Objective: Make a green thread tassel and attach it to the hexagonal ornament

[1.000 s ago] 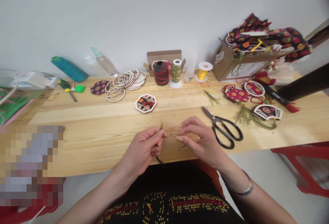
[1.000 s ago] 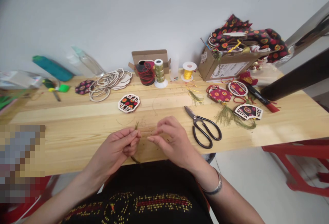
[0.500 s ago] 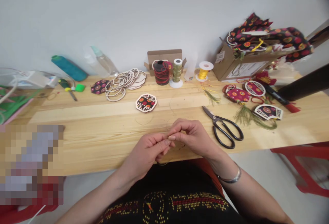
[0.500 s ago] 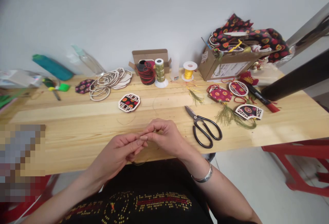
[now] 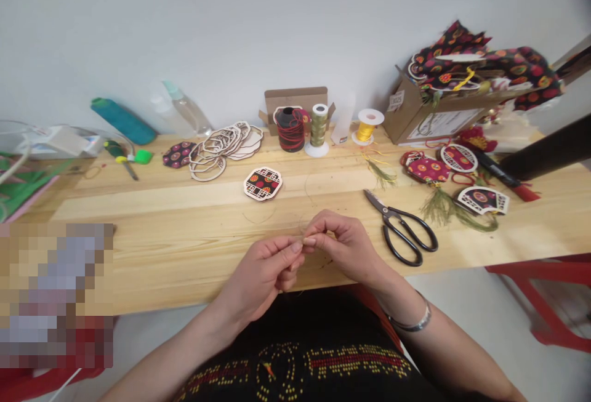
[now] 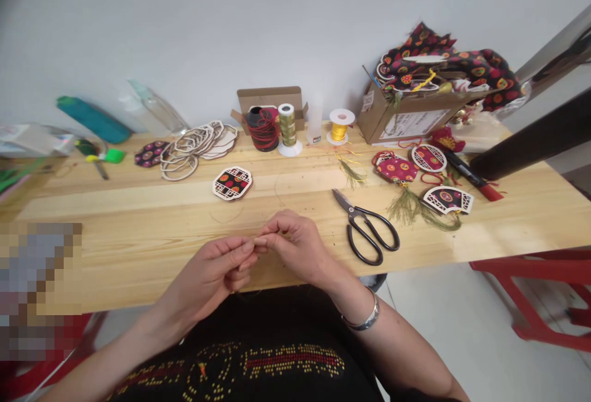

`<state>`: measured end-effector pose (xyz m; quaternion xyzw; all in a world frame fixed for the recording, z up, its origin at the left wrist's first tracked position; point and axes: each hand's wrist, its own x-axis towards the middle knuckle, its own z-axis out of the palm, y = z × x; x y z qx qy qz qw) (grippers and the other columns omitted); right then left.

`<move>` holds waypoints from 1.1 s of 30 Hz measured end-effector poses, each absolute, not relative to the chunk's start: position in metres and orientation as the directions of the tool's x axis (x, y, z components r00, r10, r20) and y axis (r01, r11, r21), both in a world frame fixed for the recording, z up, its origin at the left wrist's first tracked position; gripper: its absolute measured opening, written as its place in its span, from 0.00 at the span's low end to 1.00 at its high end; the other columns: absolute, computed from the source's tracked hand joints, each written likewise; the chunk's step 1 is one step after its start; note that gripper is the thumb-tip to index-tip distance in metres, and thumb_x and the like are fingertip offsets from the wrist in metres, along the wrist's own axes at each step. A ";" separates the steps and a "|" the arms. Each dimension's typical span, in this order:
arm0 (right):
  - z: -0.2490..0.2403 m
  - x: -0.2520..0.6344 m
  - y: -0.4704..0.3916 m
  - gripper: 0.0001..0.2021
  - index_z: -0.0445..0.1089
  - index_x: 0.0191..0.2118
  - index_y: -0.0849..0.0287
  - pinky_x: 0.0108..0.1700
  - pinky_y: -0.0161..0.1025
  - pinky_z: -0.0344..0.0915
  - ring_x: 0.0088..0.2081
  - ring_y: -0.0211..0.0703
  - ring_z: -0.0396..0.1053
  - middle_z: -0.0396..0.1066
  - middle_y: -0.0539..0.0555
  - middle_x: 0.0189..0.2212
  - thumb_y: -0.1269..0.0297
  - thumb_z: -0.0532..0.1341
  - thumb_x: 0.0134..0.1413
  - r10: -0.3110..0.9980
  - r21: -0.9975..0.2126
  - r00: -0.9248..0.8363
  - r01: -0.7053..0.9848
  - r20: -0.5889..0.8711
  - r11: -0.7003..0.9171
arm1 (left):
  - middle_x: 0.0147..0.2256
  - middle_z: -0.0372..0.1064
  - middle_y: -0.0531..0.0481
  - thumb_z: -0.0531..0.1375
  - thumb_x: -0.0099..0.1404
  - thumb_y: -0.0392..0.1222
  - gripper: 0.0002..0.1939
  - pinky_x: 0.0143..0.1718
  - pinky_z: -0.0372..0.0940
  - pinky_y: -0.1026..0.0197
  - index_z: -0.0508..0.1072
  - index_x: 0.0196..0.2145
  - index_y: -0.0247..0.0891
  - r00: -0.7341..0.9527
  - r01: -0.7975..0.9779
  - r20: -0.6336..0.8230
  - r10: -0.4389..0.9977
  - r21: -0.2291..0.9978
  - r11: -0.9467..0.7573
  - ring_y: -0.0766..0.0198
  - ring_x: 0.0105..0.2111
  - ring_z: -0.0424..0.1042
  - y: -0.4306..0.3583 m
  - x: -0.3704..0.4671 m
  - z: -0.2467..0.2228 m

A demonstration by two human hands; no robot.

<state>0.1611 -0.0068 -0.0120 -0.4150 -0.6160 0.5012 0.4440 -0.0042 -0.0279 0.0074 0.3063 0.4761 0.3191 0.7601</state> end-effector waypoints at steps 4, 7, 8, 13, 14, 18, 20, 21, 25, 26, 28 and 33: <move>-0.011 0.162 -0.007 0.07 0.71 0.25 0.60 0.36 0.36 0.63 0.30 0.35 0.66 0.69 0.49 0.23 0.67 0.63 0.52 0.951 -0.978 -0.270 0.095 0.154 0.185 | 0.19 0.53 0.58 0.65 0.55 0.44 0.09 0.18 0.41 0.68 0.76 0.28 0.34 0.328 -0.173 -0.537 0.777 0.775 0.608 0.75 0.18 0.45 -0.027 -0.002 0.008; -0.012 0.163 -0.006 0.06 0.70 0.25 0.59 0.36 0.36 0.63 0.31 0.36 0.66 0.69 0.49 0.24 0.68 0.63 0.52 0.949 -0.965 -0.252 0.131 0.191 0.229 | 0.17 0.52 0.59 0.66 0.53 0.44 0.09 0.17 0.41 0.69 0.77 0.28 0.34 0.283 -0.155 -0.551 0.785 0.781 0.604 0.75 0.17 0.46 -0.027 -0.001 0.009; -0.012 0.165 -0.004 0.06 0.70 0.26 0.59 0.35 0.36 0.63 0.31 0.36 0.66 0.70 0.49 0.25 0.68 0.63 0.52 0.949 -0.957 -0.237 0.149 0.209 0.248 | 0.17 0.51 0.59 0.66 0.53 0.44 0.10 0.17 0.41 0.69 0.77 0.27 0.34 0.266 -0.150 -0.555 0.788 0.784 0.603 0.75 0.17 0.46 -0.028 -0.001 0.009; -0.009 0.189 -0.003 0.04 0.71 0.32 0.58 0.41 0.43 0.63 0.36 0.43 0.67 0.72 0.53 0.30 0.68 0.59 0.56 0.908 -0.754 -0.083 0.530 0.410 0.389 | 0.17 0.50 0.59 0.67 0.52 0.45 0.11 0.16 0.41 0.69 0.78 0.28 0.34 0.203 -0.167 -0.564 0.800 0.785 0.596 0.76 0.16 0.44 -0.027 -0.006 0.004; -0.007 0.198 -0.006 0.05 0.71 0.34 0.58 0.44 0.46 0.63 0.39 0.46 0.66 0.73 0.56 0.33 0.68 0.58 0.57 0.895 -0.645 -0.084 0.664 0.438 0.378 | 0.17 0.49 0.60 0.67 0.52 0.45 0.11 0.16 0.41 0.69 0.78 0.28 0.34 0.193 -0.177 -0.564 0.803 0.785 0.594 0.76 0.16 0.43 -0.026 -0.007 0.003; -0.003 0.237 -0.026 0.11 0.70 0.42 0.65 0.43 0.50 0.63 0.40 0.55 0.65 0.71 0.64 0.38 0.67 0.54 0.58 0.938 -0.162 -0.093 0.975 0.333 0.154 | 0.16 0.45 0.61 0.67 0.52 0.45 0.11 0.16 0.39 0.69 0.79 0.29 0.33 0.169 -0.209 -0.555 0.814 0.787 0.580 0.76 0.17 0.42 -0.025 -0.010 0.001; -0.005 0.253 -0.038 0.12 0.69 0.41 0.67 0.40 0.49 0.64 0.37 0.55 0.66 0.70 0.64 0.35 0.67 0.53 0.58 0.963 -0.010 -0.101 0.994 0.250 0.107 | 0.16 0.47 0.61 0.67 0.52 0.45 0.11 0.16 0.39 0.69 0.79 0.29 0.33 0.158 -0.219 -0.554 0.818 0.788 0.576 0.76 0.17 0.42 -0.024 -0.009 0.001; -0.007 0.259 -0.043 0.12 0.69 0.41 0.67 0.39 0.48 0.64 0.36 0.55 0.66 0.70 0.64 0.33 0.67 0.52 0.58 0.970 0.031 -0.100 0.995 0.223 0.095 | 0.16 0.48 0.60 0.67 0.51 0.44 0.11 0.16 0.39 0.69 0.79 0.29 0.33 0.151 -0.223 -0.553 0.820 0.789 0.573 0.77 0.17 0.42 -0.024 -0.008 0.001; -0.016 0.270 -0.052 0.13 0.67 0.44 0.69 0.38 0.46 0.66 0.35 0.54 0.67 0.70 0.64 0.33 0.69 0.52 0.56 0.984 0.080 -0.076 0.995 0.161 0.064 | 0.16 0.49 0.60 0.69 0.49 0.44 0.11 0.16 0.40 0.69 0.79 0.28 0.32 0.121 -0.237 -0.541 0.832 0.798 0.554 0.77 0.16 0.43 -0.022 -0.005 0.002; -0.018 0.271 -0.052 0.13 0.67 0.44 0.70 0.38 0.46 0.66 0.35 0.54 0.67 0.70 0.64 0.33 0.70 0.52 0.55 0.986 0.085 -0.080 0.994 0.149 0.068 | 0.16 0.49 0.60 0.69 0.49 0.44 0.11 0.16 0.40 0.69 0.79 0.28 0.33 0.113 -0.237 -0.539 0.835 0.801 0.549 0.77 0.16 0.43 -0.022 -0.004 0.003; -0.020 0.271 -0.051 0.13 0.68 0.42 0.71 0.39 0.46 0.67 0.35 0.54 0.68 0.69 0.64 0.33 0.73 0.52 0.52 0.988 0.094 -0.086 0.993 0.130 0.074 | 0.16 0.50 0.60 0.69 0.49 0.44 0.11 0.16 0.40 0.69 0.79 0.28 0.33 0.102 -0.234 -0.536 0.838 0.806 0.544 0.77 0.16 0.43 -0.021 -0.004 0.003; -0.016 0.269 -0.047 0.16 0.67 0.44 0.70 0.37 0.47 0.67 0.35 0.54 0.69 0.68 0.64 0.34 0.72 0.52 0.49 0.993 -0.015 -0.003 1.000 0.122 0.005 | 0.16 0.50 0.60 0.69 0.48 0.44 0.11 0.16 0.41 0.70 0.79 0.28 0.33 0.081 -0.237 -0.536 0.841 0.809 0.538 0.78 0.16 0.44 -0.021 -0.005 0.004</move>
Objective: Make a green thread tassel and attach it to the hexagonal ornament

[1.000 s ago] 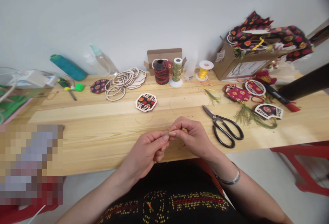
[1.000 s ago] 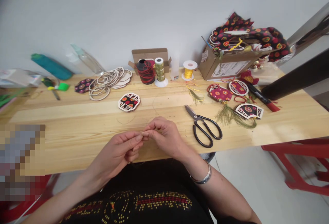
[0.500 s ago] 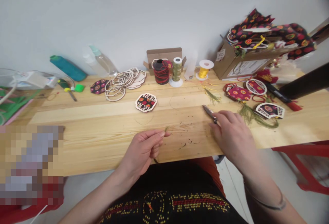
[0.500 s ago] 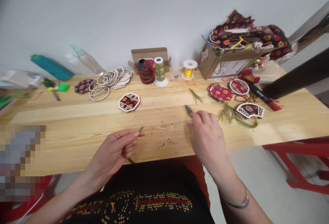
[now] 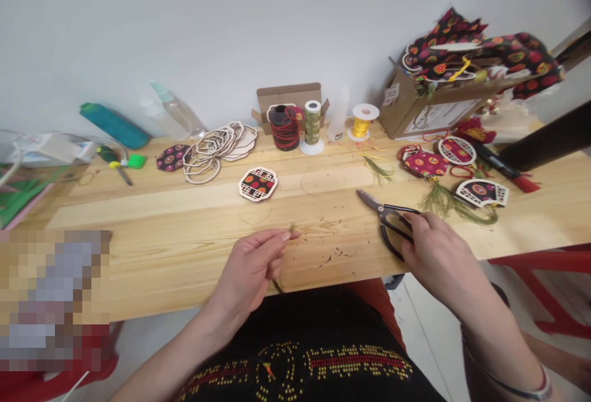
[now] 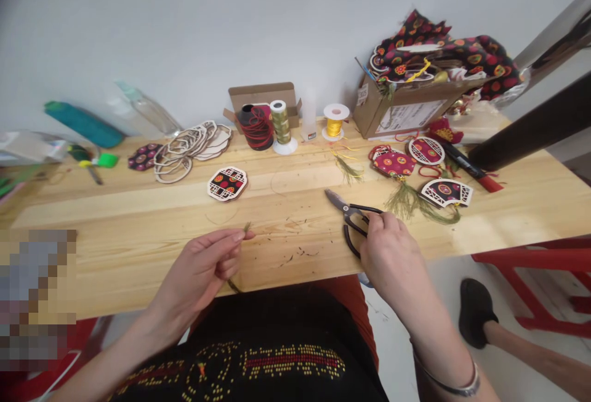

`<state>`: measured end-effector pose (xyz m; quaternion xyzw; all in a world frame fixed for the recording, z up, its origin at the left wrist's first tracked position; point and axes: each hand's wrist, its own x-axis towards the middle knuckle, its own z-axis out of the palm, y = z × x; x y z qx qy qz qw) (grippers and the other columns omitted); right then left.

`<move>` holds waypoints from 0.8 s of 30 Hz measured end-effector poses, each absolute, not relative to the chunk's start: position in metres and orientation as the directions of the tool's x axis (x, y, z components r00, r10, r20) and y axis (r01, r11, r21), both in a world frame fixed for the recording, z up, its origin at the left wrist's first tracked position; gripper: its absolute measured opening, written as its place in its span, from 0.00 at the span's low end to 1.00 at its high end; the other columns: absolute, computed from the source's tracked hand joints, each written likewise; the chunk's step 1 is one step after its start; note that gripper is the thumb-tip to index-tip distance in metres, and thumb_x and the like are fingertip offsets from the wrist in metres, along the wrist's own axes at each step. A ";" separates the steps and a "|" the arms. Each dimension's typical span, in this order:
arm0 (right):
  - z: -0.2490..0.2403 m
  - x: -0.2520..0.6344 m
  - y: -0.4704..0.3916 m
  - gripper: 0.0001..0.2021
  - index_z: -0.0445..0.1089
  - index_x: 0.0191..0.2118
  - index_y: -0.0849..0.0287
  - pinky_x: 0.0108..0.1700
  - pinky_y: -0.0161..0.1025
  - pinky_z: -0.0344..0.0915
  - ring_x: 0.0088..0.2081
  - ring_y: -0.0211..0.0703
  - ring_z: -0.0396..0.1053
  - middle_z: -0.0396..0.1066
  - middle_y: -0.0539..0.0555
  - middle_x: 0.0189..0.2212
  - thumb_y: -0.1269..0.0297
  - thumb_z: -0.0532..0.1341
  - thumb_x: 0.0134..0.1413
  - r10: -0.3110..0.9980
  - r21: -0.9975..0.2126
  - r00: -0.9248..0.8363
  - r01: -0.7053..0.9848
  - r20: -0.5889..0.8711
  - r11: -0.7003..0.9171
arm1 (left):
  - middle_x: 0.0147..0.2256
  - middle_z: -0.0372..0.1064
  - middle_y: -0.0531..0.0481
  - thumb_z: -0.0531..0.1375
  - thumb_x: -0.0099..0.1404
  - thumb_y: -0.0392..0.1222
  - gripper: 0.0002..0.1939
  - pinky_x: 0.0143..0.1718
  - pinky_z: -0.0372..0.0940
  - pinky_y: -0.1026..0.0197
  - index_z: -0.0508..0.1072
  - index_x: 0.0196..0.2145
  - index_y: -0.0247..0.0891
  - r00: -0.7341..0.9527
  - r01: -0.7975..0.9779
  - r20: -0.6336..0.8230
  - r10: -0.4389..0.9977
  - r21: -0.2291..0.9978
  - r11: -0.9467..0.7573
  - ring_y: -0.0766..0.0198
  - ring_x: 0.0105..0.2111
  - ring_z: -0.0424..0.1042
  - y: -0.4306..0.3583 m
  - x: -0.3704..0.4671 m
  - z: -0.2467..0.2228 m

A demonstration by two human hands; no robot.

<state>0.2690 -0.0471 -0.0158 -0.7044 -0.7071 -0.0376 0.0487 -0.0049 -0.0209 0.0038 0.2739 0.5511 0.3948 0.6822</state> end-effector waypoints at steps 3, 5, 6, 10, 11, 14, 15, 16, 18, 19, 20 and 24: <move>-0.006 0.263 -0.049 0.14 0.67 0.44 0.65 0.36 0.46 0.66 0.33 0.50 0.68 0.68 0.61 0.35 0.66 0.54 0.52 0.995 -0.268 0.058 0.963 0.075 -0.036 | 0.16 0.49 0.61 0.69 0.49 0.43 0.11 0.16 0.40 0.71 0.79 0.29 0.32 0.067 -0.250 -0.535 0.842 0.808 0.533 0.78 0.16 0.44 -0.021 -0.005 0.002; 0.002 0.255 -0.053 0.12 0.66 0.41 0.61 0.36 0.44 0.66 0.33 0.47 0.67 0.67 0.58 0.33 0.60 0.56 0.52 0.999 -0.541 0.049 0.840 -0.003 -0.043 | 0.16 0.49 0.61 0.69 0.49 0.43 0.11 0.16 0.40 0.71 0.79 0.28 0.32 0.065 -0.265 -0.529 0.846 0.808 0.526 0.78 0.15 0.44 -0.020 -0.005 0.001; 0.007 0.250 -0.055 0.12 0.65 0.39 0.60 0.36 0.42 0.65 0.33 0.45 0.66 0.67 0.56 0.32 0.58 0.58 0.52 0.998 -0.683 0.007 0.730 -0.055 -0.043 | 0.16 0.49 0.61 0.69 0.49 0.42 0.11 0.16 0.40 0.71 0.79 0.28 0.32 0.066 -0.270 -0.527 0.847 0.808 0.524 0.78 0.15 0.44 -0.020 -0.005 0.001; 0.019 0.230 -0.065 0.23 0.63 0.36 0.59 0.29 0.36 0.62 0.29 0.39 0.61 0.63 0.51 0.29 0.45 0.63 0.42 0.915 -0.964 -0.356 0.241 -0.192 -0.109 | 0.15 0.48 0.61 0.68 0.51 0.42 0.11 0.16 0.40 0.71 0.79 0.29 0.31 0.077 -0.285 -0.525 0.848 0.803 0.523 0.78 0.15 0.44 -0.019 -0.004 0.001; 0.021 0.227 -0.066 0.24 0.63 0.36 0.59 0.27 0.35 0.61 0.28 0.38 0.60 0.62 0.51 0.29 0.42 0.63 0.42 0.879 -0.971 -0.429 0.194 -0.210 -0.137 | 0.15 0.47 0.61 0.68 0.51 0.42 0.11 0.16 0.40 0.71 0.79 0.29 0.31 0.083 -0.288 -0.526 0.847 0.801 0.525 0.78 0.15 0.44 -0.019 -0.005 0.002; 0.022 0.219 -0.067 0.21 0.65 0.35 0.59 0.22 0.33 0.55 0.24 0.35 0.56 0.60 0.49 0.25 0.43 0.59 0.49 0.793 -0.951 -0.528 0.224 -0.304 -0.215 | 0.15 0.48 0.61 0.67 0.51 0.41 0.10 0.16 0.40 0.71 0.79 0.29 0.31 0.081 -0.297 -0.519 0.851 0.802 0.518 0.78 0.15 0.44 -0.019 -0.006 0.003; 0.021 0.218 -0.066 0.20 0.65 0.35 0.59 0.21 0.32 0.53 0.23 0.34 0.55 0.59 0.48 0.24 0.45 0.58 0.51 0.774 -0.940 -0.539 0.251 -0.333 -0.230 | 0.15 0.48 0.61 0.67 0.51 0.41 0.10 0.16 0.40 0.71 0.79 0.29 0.31 0.075 -0.300 -0.514 0.855 0.806 0.511 0.78 0.15 0.44 -0.019 -0.006 0.003; 0.020 0.217 -0.065 0.18 0.65 0.35 0.60 0.21 0.32 0.52 0.23 0.33 0.54 0.59 0.47 0.23 0.47 0.57 0.53 0.757 -0.934 -0.552 0.269 -0.350 -0.235 | 0.15 0.48 0.61 0.67 0.51 0.41 0.10 0.16 0.40 0.71 0.79 0.29 0.31 0.070 -0.301 -0.508 0.859 0.810 0.504 0.78 0.15 0.44 -0.019 -0.007 0.004; 0.016 0.215 -0.062 0.17 0.65 0.35 0.60 0.20 0.31 0.51 0.21 0.33 0.53 0.58 0.46 0.21 0.49 0.56 0.55 0.724 -0.932 -0.589 0.278 -0.358 -0.234 | 0.15 0.48 0.60 0.67 0.51 0.41 0.09 0.16 0.41 0.70 0.79 0.29 0.31 0.061 -0.299 -0.498 0.865 0.818 0.491 0.77 0.16 0.45 -0.020 -0.007 0.005; 0.013 0.214 -0.061 0.17 0.66 0.35 0.60 0.20 0.32 0.51 0.21 0.32 0.54 0.58 0.46 0.20 0.49 0.56 0.56 0.711 -0.933 -0.606 0.272 -0.358 -0.237 | 0.15 0.48 0.60 0.67 0.52 0.41 0.09 0.16 0.41 0.70 0.79 0.29 0.32 0.057 -0.298 -0.494 0.868 0.821 0.487 0.77 0.16 0.45 -0.020 -0.007 0.005; 0.010 0.213 -0.059 0.17 0.66 0.35 0.60 0.20 0.32 0.52 0.20 0.32 0.54 0.57 0.45 0.19 0.49 0.55 0.57 0.701 -0.935 -0.619 0.260 -0.354 -0.242 | 0.15 0.48 0.60 0.67 0.52 0.41 0.09 0.17 0.41 0.70 0.79 0.29 0.32 0.055 -0.296 -0.491 0.870 0.824 0.484 0.77 0.16 0.45 -0.021 -0.006 0.005; -0.001 0.208 -0.055 0.19 0.65 0.33 0.61 0.21 0.32 0.53 0.19 0.32 0.56 0.57 0.45 0.17 0.47 0.52 0.58 0.703 -0.945 -0.632 0.203 -0.328 -0.258 | 0.15 0.50 0.60 0.67 0.52 0.42 0.09 0.17 0.41 0.69 0.80 0.30 0.33 0.062 -0.241 -0.485 0.872 0.841 0.485 0.77 0.16 0.45 -0.025 -0.005 0.004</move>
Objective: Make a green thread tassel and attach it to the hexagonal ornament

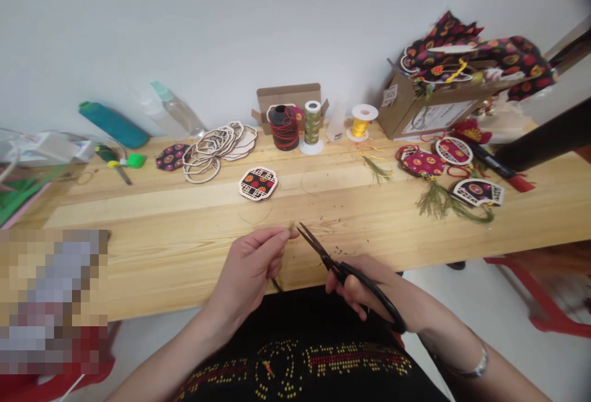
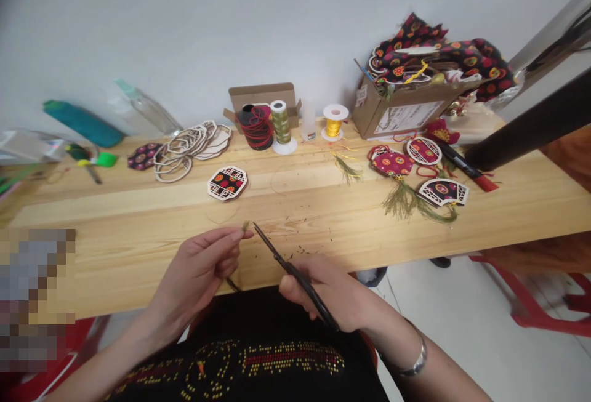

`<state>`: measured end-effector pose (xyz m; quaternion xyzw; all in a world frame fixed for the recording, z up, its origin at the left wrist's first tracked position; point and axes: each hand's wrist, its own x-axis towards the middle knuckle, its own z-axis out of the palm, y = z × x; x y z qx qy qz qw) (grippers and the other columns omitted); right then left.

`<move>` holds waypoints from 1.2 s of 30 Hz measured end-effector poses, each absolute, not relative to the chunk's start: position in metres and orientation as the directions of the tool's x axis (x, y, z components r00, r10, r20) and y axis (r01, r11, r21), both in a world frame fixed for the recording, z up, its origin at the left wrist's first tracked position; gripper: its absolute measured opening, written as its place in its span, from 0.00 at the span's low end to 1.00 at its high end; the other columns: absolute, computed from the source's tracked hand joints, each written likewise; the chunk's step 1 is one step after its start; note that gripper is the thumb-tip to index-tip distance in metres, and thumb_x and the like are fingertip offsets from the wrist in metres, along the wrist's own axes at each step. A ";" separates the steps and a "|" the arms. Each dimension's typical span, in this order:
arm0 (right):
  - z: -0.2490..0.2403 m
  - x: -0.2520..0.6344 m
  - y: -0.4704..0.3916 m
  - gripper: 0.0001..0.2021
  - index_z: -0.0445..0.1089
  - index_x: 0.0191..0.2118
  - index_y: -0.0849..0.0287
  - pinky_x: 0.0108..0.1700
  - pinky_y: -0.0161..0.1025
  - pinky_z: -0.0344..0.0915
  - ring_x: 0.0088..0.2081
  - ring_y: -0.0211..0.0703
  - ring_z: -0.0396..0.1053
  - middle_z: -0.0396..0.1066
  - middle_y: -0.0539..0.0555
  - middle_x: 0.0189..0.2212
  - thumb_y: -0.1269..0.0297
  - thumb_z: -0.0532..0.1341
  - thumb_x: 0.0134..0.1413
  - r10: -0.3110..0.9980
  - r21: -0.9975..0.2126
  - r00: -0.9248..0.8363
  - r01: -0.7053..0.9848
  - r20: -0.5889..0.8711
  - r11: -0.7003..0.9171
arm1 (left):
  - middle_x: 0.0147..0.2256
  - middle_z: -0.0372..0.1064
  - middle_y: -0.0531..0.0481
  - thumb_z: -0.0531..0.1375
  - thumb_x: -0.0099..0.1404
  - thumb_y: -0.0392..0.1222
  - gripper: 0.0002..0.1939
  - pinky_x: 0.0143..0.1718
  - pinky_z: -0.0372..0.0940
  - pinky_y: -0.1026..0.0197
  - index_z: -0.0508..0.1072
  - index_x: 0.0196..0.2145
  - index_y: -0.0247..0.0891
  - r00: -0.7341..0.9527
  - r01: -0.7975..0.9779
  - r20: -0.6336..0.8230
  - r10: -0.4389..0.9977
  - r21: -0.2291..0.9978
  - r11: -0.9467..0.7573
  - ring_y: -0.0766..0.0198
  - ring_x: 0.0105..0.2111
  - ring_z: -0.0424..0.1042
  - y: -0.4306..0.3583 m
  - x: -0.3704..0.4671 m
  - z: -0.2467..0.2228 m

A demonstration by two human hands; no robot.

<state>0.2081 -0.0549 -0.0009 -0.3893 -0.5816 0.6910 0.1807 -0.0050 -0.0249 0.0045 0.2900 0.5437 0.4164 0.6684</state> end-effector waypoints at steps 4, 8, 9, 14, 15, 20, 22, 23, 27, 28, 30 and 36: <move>-0.003 0.206 -0.051 0.22 0.65 0.31 0.61 0.21 0.32 0.54 0.19 0.32 0.57 0.59 0.46 0.17 0.44 0.52 0.57 0.721 -0.953 -0.624 0.191 -0.302 -0.234 | 0.14 0.51 0.60 0.65 0.54 0.43 0.10 0.17 0.41 0.69 0.81 0.31 0.35 0.050 -0.090 -0.450 0.891 0.887 0.453 0.75 0.16 0.46 -0.027 -0.005 0.001; -0.002 0.206 -0.050 0.24 0.65 0.30 0.61 0.22 0.32 0.53 0.19 0.32 0.57 0.60 0.46 0.18 0.41 0.52 0.56 0.736 -0.960 -0.616 0.184 -0.281 -0.212 | 0.13 0.54 0.58 0.63 0.55 0.44 0.09 0.16 0.43 0.68 0.81 0.31 0.38 0.056 0.067 -0.384 0.922 0.922 0.381 0.73 0.15 0.48 -0.028 -0.006 0.003; -0.002 0.206 -0.050 0.25 0.65 0.31 0.61 0.22 0.32 0.53 0.19 0.32 0.57 0.60 0.46 0.18 0.40 0.52 0.55 0.737 -0.960 -0.614 0.183 -0.282 -0.214 | 0.12 0.56 0.58 0.63 0.56 0.44 0.08 0.16 0.45 0.68 0.81 0.30 0.39 0.063 0.091 -0.367 0.928 0.928 0.361 0.72 0.15 0.50 -0.028 -0.006 0.004; -0.006 0.206 -0.050 0.25 0.65 0.32 0.61 0.22 0.32 0.52 0.19 0.32 0.57 0.60 0.46 0.19 0.40 0.52 0.55 0.742 -0.960 -0.609 0.170 -0.280 -0.222 | 0.12 0.61 0.55 0.62 0.57 0.43 0.08 0.20 0.56 0.65 0.81 0.31 0.41 0.079 0.158 -0.327 0.942 0.937 0.312 0.66 0.18 0.62 -0.027 -0.005 0.007; -0.006 0.206 -0.050 0.25 0.65 0.32 0.61 0.22 0.32 0.52 0.19 0.32 0.57 0.60 0.46 0.18 0.40 0.52 0.55 0.743 -0.959 -0.607 0.171 -0.282 -0.224 | 0.12 0.62 0.55 0.62 0.57 0.43 0.08 0.21 0.58 0.64 0.81 0.31 0.41 0.080 0.166 -0.325 0.942 0.936 0.309 0.65 0.19 0.63 -0.027 -0.005 0.008; -0.005 0.206 -0.050 0.24 0.66 0.35 0.62 0.21 0.32 0.51 0.18 0.32 0.56 0.58 0.45 0.16 0.42 0.52 0.56 0.746 -0.957 -0.600 0.176 -0.289 -0.229 | 0.12 0.64 0.54 0.62 0.57 0.42 0.08 0.23 0.61 0.63 0.81 0.30 0.41 0.081 0.170 -0.331 0.940 0.934 0.314 0.64 0.21 0.66 -0.028 -0.004 0.008; -0.004 0.205 -0.050 0.24 0.67 0.36 0.62 0.21 0.32 0.51 0.18 0.32 0.56 0.58 0.45 0.16 0.43 0.52 0.57 0.749 -0.957 -0.596 0.181 -0.289 -0.225 | 0.12 0.64 0.54 0.62 0.56 0.42 0.08 0.22 0.60 0.64 0.81 0.30 0.41 0.078 0.163 -0.340 0.937 0.932 0.325 0.64 0.21 0.66 -0.028 -0.003 0.009; -0.004 0.205 -0.050 0.24 0.67 0.36 0.62 0.21 0.32 0.51 0.18 0.32 0.57 0.58 0.45 0.16 0.43 0.52 0.57 0.749 -0.958 -0.597 0.183 -0.288 -0.222 | 0.12 0.63 0.54 0.62 0.56 0.42 0.08 0.21 0.59 0.64 0.81 0.31 0.40 0.075 0.157 -0.346 0.935 0.930 0.332 0.64 0.21 0.66 -0.028 -0.003 0.010; -0.003 0.205 -0.050 0.24 0.67 0.37 0.63 0.21 0.32 0.53 0.19 0.32 0.57 0.58 0.45 0.17 0.43 0.52 0.57 0.741 -0.958 -0.607 0.182 -0.285 -0.219 | 0.12 0.62 0.54 0.63 0.55 0.42 0.07 0.17 0.55 0.66 0.81 0.29 0.40 0.058 0.096 -0.367 0.928 0.928 0.361 0.66 0.18 0.63 -0.028 -0.002 0.009; -0.003 0.204 -0.050 0.24 0.67 0.37 0.63 0.21 0.32 0.53 0.19 0.32 0.57 0.58 0.45 0.17 0.43 0.52 0.57 0.741 -0.959 -0.608 0.182 -0.285 -0.219 | 0.12 0.62 0.54 0.63 0.54 0.42 0.07 0.16 0.53 0.66 0.81 0.29 0.40 0.052 0.071 -0.374 0.926 0.926 0.371 0.66 0.17 0.62 -0.028 -0.002 0.009; -0.003 0.204 -0.050 0.24 0.67 0.37 0.63 0.21 0.32 0.53 0.19 0.32 0.57 0.58 0.45 0.17 0.43 0.52 0.57 0.744 -0.959 -0.606 0.177 -0.282 -0.220 | 0.11 0.61 0.54 0.64 0.53 0.40 0.05 0.15 0.50 0.67 0.81 0.27 0.40 0.043 0.018 -0.394 0.918 0.919 0.393 0.67 0.16 0.60 -0.028 -0.001 0.009; -0.009 0.203 -0.051 0.20 0.67 0.36 0.62 0.19 0.30 0.51 0.17 0.31 0.57 0.57 0.44 0.16 0.47 0.54 0.57 0.756 -0.951 -0.578 0.174 -0.308 -0.255 | 0.11 0.60 0.54 0.65 0.51 0.38 0.04 0.14 0.47 0.67 0.81 0.25 0.40 0.045 -0.024 -0.420 0.906 0.906 0.422 0.67 0.16 0.58 -0.028 0.001 0.011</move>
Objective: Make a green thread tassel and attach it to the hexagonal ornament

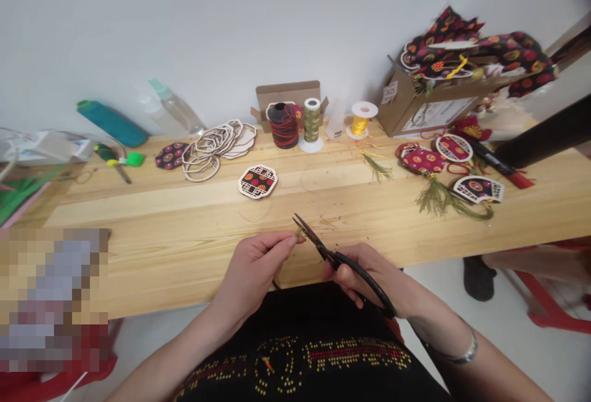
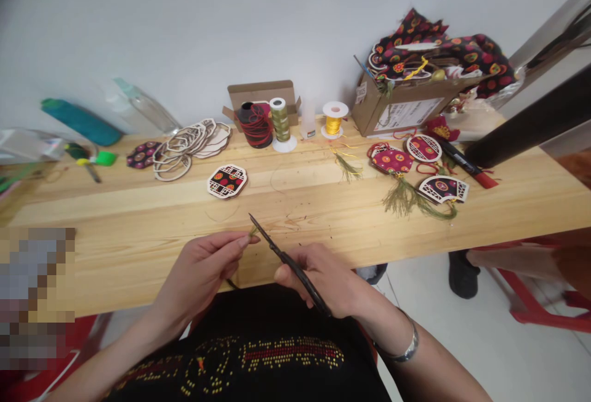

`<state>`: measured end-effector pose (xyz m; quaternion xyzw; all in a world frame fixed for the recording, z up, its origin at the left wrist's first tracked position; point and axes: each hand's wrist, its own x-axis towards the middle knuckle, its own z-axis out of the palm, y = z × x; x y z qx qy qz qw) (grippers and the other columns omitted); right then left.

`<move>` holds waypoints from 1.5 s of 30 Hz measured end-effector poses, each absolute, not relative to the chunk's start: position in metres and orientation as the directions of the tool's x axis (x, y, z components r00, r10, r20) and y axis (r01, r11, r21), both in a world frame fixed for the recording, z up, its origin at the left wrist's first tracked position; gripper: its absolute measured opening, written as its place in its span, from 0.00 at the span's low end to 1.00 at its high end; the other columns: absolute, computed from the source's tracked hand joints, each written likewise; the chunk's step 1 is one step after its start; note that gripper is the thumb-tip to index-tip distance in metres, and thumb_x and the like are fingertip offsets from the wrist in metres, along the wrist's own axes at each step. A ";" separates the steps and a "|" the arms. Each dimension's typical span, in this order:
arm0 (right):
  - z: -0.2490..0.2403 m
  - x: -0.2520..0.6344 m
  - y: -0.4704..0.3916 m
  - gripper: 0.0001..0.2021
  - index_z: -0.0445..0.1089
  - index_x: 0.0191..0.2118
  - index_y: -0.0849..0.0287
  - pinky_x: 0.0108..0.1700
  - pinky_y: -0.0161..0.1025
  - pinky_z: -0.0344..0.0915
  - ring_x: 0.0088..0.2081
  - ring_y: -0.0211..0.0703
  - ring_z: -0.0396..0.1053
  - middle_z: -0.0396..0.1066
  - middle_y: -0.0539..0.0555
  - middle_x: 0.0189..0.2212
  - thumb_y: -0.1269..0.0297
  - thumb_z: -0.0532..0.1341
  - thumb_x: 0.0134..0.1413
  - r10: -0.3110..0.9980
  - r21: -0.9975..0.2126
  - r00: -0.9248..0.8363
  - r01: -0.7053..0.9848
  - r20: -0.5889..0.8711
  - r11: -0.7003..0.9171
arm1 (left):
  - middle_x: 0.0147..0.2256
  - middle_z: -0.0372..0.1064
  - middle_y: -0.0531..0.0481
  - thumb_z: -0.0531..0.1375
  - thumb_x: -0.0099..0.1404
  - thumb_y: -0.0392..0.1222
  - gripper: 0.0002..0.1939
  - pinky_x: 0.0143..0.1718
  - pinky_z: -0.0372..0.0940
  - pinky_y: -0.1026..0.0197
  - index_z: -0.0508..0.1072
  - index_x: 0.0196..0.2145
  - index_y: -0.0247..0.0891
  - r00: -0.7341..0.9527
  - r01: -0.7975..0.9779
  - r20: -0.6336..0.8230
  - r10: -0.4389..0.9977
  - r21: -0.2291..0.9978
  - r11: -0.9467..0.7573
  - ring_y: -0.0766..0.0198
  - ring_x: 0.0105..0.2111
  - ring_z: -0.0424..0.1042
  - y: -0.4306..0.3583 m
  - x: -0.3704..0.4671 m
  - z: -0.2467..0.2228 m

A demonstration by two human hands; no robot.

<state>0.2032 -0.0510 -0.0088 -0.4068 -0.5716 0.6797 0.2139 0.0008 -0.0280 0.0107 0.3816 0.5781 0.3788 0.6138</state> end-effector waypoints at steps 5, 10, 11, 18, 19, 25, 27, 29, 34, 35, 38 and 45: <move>-0.008 0.202 -0.050 0.19 0.67 0.34 0.62 0.18 0.29 0.50 0.17 0.30 0.56 0.58 0.44 0.15 0.49 0.55 0.57 0.761 -0.948 -0.567 0.156 -0.316 -0.278 | 0.11 0.59 0.54 0.65 0.52 0.40 0.05 0.15 0.48 0.67 0.81 0.26 0.40 0.049 0.026 -0.400 0.915 0.917 0.399 0.66 0.17 0.59 -0.028 0.000 0.011; -0.004 0.201 -0.049 0.21 0.66 0.32 0.63 0.17 0.29 0.49 0.16 0.29 0.55 0.58 0.44 0.15 0.46 0.56 0.55 0.759 -0.942 -0.561 0.139 -0.329 -0.306 | 0.11 0.58 0.55 0.64 0.53 0.41 0.05 0.16 0.47 0.67 0.81 0.27 0.39 0.045 0.050 -0.394 0.918 0.919 0.392 0.67 0.16 0.58 -0.028 -0.001 0.009; -0.005 0.201 -0.050 0.21 0.66 0.31 0.63 0.17 0.29 0.49 0.16 0.29 0.55 0.57 0.44 0.15 0.45 0.56 0.54 0.760 -0.942 -0.560 0.133 -0.328 -0.309 | 0.11 0.58 0.55 0.64 0.53 0.41 0.06 0.16 0.47 0.67 0.81 0.27 0.39 0.050 0.050 -0.395 0.918 0.918 0.392 0.68 0.16 0.57 -0.029 -0.001 0.008; -0.017 0.205 -0.052 0.25 0.66 0.34 0.63 0.16 0.29 0.49 0.16 0.28 0.54 0.57 0.44 0.16 0.41 0.55 0.53 0.763 -0.942 -0.563 0.092 -0.317 -0.323 | 0.12 0.53 0.58 0.65 0.53 0.43 0.08 0.16 0.41 0.67 0.80 0.28 0.36 0.027 -0.011 -0.437 0.899 0.899 0.437 0.73 0.14 0.48 -0.028 -0.004 0.005; -0.017 0.206 -0.052 0.24 0.66 0.34 0.63 0.16 0.29 0.49 0.16 0.28 0.54 0.57 0.44 0.16 0.41 0.55 0.54 0.769 -0.950 -0.567 0.090 -0.295 -0.299 | 0.12 0.53 0.59 0.66 0.52 0.43 0.08 0.16 0.41 0.68 0.80 0.28 0.35 0.003 -0.053 -0.440 0.898 0.897 0.439 0.74 0.14 0.47 -0.027 -0.005 0.005; -0.004 0.206 -0.047 0.17 0.68 0.33 0.62 0.18 0.29 0.51 0.18 0.29 0.54 0.59 0.44 0.19 0.50 0.62 0.48 0.562 -0.948 -0.765 0.232 -0.315 -0.216 | 0.15 0.52 0.60 0.67 0.51 0.40 0.09 0.16 0.44 0.70 0.78 0.30 0.32 -0.172 -0.287 -0.359 0.917 0.909 0.302 0.76 0.16 0.47 -0.015 -0.012 0.010; 0.003 0.204 -0.045 0.16 0.70 0.31 0.61 0.19 0.29 0.49 0.20 0.30 0.55 0.61 0.44 0.20 0.54 0.68 0.40 0.489 -0.954 -0.822 0.290 -0.291 -0.080 | 0.15 0.50 0.61 0.66 0.52 0.40 0.09 0.16 0.45 0.71 0.77 0.31 0.32 -0.164 -0.297 -0.346 0.924 0.910 0.288 0.76 0.16 0.47 -0.014 -0.012 0.013; 0.011 0.204 -0.045 0.16 0.70 0.29 0.60 0.21 0.30 0.50 0.21 0.30 0.56 0.63 0.45 0.21 0.55 0.70 0.36 0.457 -0.956 -0.863 0.281 -0.216 0.079 | 0.15 0.50 0.61 0.66 0.52 0.39 0.09 0.16 0.45 0.71 0.77 0.31 0.31 -0.153 -0.303 -0.356 0.922 0.905 0.299 0.77 0.16 0.47 -0.014 -0.011 0.014; 0.038 0.216 -0.052 0.13 0.71 0.32 0.59 0.25 0.32 0.55 0.25 0.34 0.62 0.70 0.48 0.26 0.63 0.68 0.36 0.521 -0.917 -0.840 0.318 -0.154 0.242 | 0.16 0.52 0.60 0.67 0.50 0.39 0.10 0.15 0.44 0.71 0.77 0.30 0.30 -0.138 -0.325 -0.407 0.903 0.879 0.347 0.77 0.16 0.47 -0.016 -0.009 0.011; 0.043 0.220 -0.053 0.10 0.70 0.31 0.58 0.26 0.32 0.55 0.24 0.35 0.62 0.70 0.47 0.25 0.66 0.67 0.38 0.567 -0.896 -0.805 0.370 -0.177 0.246 | 0.16 0.52 0.60 0.67 0.50 0.39 0.10 0.15 0.44 0.71 0.77 0.30 0.30 -0.136 -0.330 -0.410 0.902 0.877 0.349 0.77 0.16 0.47 -0.017 -0.008 0.011; 0.046 0.232 -0.053 0.04 0.68 0.29 0.57 0.27 0.33 0.56 0.24 0.37 0.63 0.70 0.49 0.24 0.66 0.62 0.44 0.793 -0.735 -0.566 0.633 -0.227 0.242 | 0.16 0.52 0.60 0.68 0.50 0.40 0.11 0.15 0.44 0.71 0.77 0.31 0.30 -0.124 -0.334 -0.409 0.904 0.875 0.350 0.77 0.16 0.47 -0.017 -0.008 0.010; 0.008 0.258 -0.036 0.16 0.70 0.38 0.62 0.29 0.41 0.59 0.31 0.51 0.70 0.72 0.61 0.33 0.54 0.55 0.54 0.991 -0.061 -0.106 0.993 -0.077 0.101 | 0.16 0.51 0.60 0.68 0.49 0.40 0.11 0.15 0.44 0.72 0.78 0.29 0.30 -0.108 -0.332 -0.430 0.896 0.865 0.375 0.77 0.16 0.47 -0.019 -0.008 0.010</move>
